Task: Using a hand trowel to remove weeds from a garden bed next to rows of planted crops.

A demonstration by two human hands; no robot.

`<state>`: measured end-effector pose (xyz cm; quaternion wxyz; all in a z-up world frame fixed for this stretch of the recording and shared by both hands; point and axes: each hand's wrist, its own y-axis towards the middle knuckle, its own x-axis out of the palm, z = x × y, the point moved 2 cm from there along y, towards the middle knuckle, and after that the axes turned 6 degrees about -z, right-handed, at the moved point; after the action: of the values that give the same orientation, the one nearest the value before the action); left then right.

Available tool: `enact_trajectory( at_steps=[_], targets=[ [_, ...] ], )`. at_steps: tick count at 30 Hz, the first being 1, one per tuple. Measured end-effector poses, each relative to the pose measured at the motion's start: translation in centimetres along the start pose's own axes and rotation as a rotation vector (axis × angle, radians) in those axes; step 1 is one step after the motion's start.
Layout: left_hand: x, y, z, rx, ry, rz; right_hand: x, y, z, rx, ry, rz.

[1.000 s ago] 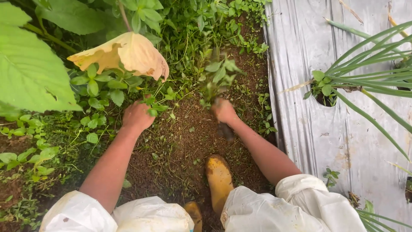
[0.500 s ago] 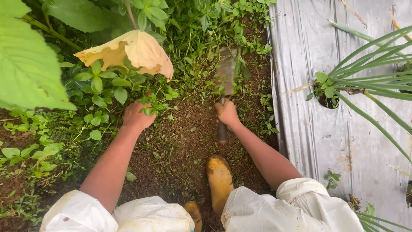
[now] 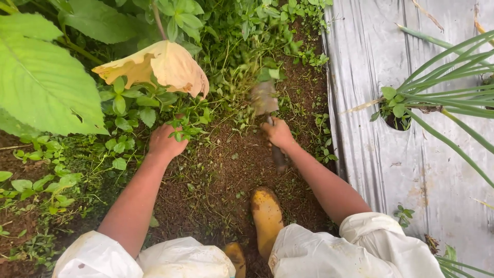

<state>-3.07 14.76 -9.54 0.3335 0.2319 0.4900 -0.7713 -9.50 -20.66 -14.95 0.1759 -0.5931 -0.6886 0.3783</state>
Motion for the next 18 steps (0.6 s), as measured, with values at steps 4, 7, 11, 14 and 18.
enact_trajectory(
  at_steps=[4,7,11,14,18],
  targets=[
    [-1.0,-1.7,0.9,0.005,-0.037,-0.034,0.7,-3.2,-2.1,0.061,-0.114,-0.165],
    [0.8,-0.4,-0.7,-0.019,-0.024,-0.019,-1.6,-0.5,-1.0,-0.055,-0.092,-0.01],
    [0.2,-1.4,0.0,0.015,-0.04,-0.01,-0.4,2.3,1.0,-0.18,-0.412,0.039],
    [-0.1,-1.5,0.4,-0.003,-0.033,0.003,-0.9,0.9,-0.4,-0.153,-0.295,-0.193],
    [0.6,-1.0,0.7,-0.011,-0.03,-0.031,0.9,-2.3,-4.7,0.014,0.018,-0.063]
  ],
)
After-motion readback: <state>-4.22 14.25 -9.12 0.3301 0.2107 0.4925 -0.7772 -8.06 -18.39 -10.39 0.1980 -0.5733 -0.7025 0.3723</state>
